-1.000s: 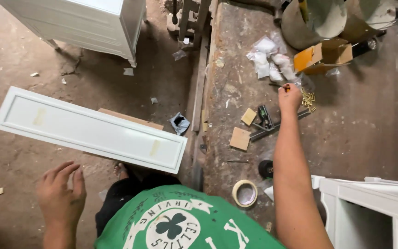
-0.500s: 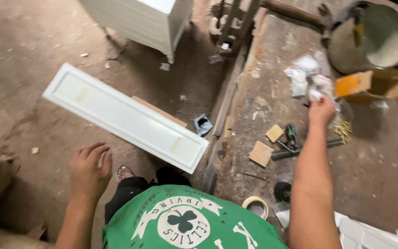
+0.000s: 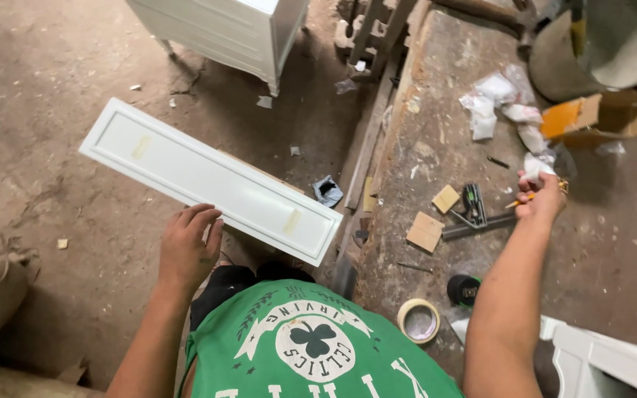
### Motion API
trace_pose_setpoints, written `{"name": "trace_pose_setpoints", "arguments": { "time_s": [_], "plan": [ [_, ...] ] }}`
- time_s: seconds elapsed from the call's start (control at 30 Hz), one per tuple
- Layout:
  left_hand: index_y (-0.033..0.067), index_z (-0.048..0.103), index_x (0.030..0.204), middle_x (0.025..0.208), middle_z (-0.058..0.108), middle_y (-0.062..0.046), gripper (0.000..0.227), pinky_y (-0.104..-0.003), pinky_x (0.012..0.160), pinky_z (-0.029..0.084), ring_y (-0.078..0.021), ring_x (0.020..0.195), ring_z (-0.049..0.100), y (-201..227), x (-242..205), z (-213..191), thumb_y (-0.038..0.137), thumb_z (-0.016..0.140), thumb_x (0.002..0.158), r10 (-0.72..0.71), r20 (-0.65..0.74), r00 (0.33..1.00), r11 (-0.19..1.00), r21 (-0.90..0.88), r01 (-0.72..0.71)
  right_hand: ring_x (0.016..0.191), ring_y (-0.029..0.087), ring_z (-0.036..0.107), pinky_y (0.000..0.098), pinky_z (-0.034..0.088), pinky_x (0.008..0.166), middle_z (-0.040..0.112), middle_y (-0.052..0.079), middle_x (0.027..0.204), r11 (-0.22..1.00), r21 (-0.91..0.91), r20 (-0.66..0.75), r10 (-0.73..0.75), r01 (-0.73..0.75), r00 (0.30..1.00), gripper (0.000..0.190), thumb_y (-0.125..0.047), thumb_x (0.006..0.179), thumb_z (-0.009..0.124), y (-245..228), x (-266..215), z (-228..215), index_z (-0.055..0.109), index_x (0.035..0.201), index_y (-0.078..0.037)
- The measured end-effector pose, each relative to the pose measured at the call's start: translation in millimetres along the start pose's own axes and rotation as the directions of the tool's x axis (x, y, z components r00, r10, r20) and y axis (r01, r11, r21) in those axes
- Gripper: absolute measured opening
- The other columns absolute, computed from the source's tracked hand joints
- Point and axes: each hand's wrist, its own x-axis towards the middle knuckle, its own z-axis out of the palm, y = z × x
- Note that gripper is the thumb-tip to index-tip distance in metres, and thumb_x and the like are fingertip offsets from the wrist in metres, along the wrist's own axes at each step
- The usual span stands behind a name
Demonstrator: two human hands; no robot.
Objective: The person measures and marks a white wooden cabinet door using a combination square, a tape measure, and a pencil. They draw lines on the door surface and use a small wooden block as a guide for additional markings.
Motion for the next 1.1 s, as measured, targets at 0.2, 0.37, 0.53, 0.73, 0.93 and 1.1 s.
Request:
{"name": "trace_pose_setpoints", "arguments": {
  "time_s": [0.2,0.37,0.53,0.73,0.93,1.1],
  "plan": [
    [0.0121,0.075,0.107,0.106,0.073,-0.009,0.012,-0.04,0.08,0.058,-0.0309,0.093,0.072,3,10,12,0.014,0.074,0.095,0.048,0.021,0.999,0.996,-0.073,-0.046,0.062,0.016,0.077,0.0155,0.033,0.03,0.068,0.007,0.087,0.943,-0.26,0.038,-0.206,0.209,0.978,0.019,-0.014,0.1,0.07,11,-130,-14,0.052,0.107,-0.014],
    [0.012,0.076,0.106,0.106,0.073,-0.007,0.01,-0.038,0.08,0.058,-0.0291,0.094,0.071,12,26,27,0.013,0.074,0.096,0.117,0.05,0.992,0.986,-0.128,-0.11,0.062,0.023,0.074,0.0202,0.045,0.032,0.066,0.013,0.085,0.846,-0.478,0.056,-0.241,0.238,0.969,0.022,-0.01,0.088,0.073,41,-174,-55,0.062,0.107,-0.007],
    [0.0087,0.076,0.105,0.104,0.072,-0.01,0.009,-0.039,0.081,0.058,-0.0313,0.093,0.071,20,38,37,0.008,0.073,0.097,0.194,0.069,0.978,0.964,-0.196,-0.178,0.061,0.028,0.073,0.0313,0.055,0.045,0.07,0.017,0.082,0.688,-0.684,0.076,-0.263,0.242,0.962,0.029,-0.008,0.078,0.071,60,-195,-91,0.071,0.106,-0.001],
    [0.0075,0.076,0.106,0.106,0.073,-0.011,0.009,-0.04,0.083,0.058,-0.0323,0.095,0.071,15,50,50,0.008,0.073,0.098,0.272,0.082,0.959,0.936,-0.252,-0.244,0.108,0.031,0.071,0.0461,0.056,0.092,0.076,0.004,0.109,0.198,-0.967,0.066,-0.403,0.157,0.913,0.044,-0.036,0.082,0.071,70,-223,-98,0.074,0.125,-0.025],
    [0.0116,0.077,0.111,0.111,0.073,-0.008,0.012,-0.041,0.087,0.057,-0.0309,0.1,0.069,5,59,53,0.009,0.073,0.1,0.292,0.099,0.951,0.932,-0.251,-0.26,0.081,0.032,0.073,0.0402,0.059,0.073,0.068,0.007,0.091,0.087,-0.939,0.115,-0.831,0.333,0.543,0.025,-0.016,0.082,0.081,71,-305,-101,0.077,0.106,-0.012],
    [0.0071,0.073,0.113,0.118,0.073,-0.01,0.014,-0.045,0.093,0.052,-0.0333,0.108,0.063,-9,59,63,0.013,0.065,0.102,0.291,0.247,0.924,0.94,-0.251,-0.229,0.09,0.034,0.067,0.046,0.052,0.075,0.071,0.014,0.102,0.272,-0.905,0.094,-0.619,0.326,0.779,0.02,-0.02,0.093,0.071,97,-370,-103,0.075,0.108,-0.007]
  ]
}}
